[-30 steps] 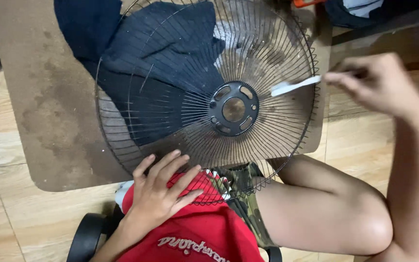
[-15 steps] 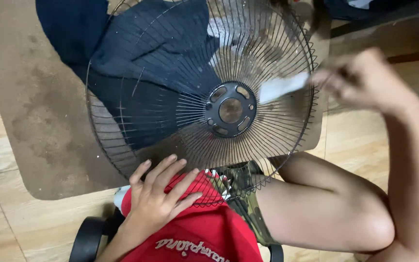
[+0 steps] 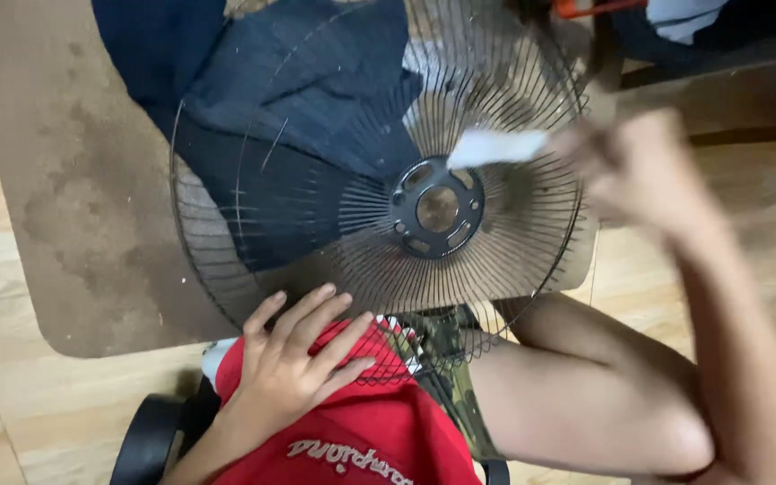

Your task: Cleaning a metal fan grill using a toothbrush and a cloth

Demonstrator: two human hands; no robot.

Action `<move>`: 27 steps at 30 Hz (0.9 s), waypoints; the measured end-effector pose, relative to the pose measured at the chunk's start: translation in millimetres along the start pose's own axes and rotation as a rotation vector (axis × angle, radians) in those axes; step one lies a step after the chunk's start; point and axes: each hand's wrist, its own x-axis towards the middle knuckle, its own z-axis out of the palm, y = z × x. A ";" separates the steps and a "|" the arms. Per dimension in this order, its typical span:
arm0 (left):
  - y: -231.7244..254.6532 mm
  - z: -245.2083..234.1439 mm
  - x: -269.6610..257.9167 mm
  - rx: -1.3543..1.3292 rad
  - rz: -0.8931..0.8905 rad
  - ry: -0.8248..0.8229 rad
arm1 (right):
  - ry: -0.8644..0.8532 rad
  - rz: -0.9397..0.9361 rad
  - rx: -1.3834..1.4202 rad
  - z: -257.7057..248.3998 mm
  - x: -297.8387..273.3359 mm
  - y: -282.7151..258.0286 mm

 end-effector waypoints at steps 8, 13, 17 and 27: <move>-1.9 6.1 -3.1 -0.004 0.001 0.020 | 0.176 -0.138 0.013 -3.2 4.5 0.0; -2.2 1.8 0.4 0.001 0.006 0.004 | -0.019 -0.130 -0.021 -4.3 11.1 -2.5; -3.8 1.9 3.9 -0.005 -0.003 0.010 | -0.142 -0.106 -0.027 1.7 3.4 -10.4; -1.7 -0.3 4.1 -0.002 0.000 0.041 | -0.532 -0.135 -0.087 16.2 2.8 3.7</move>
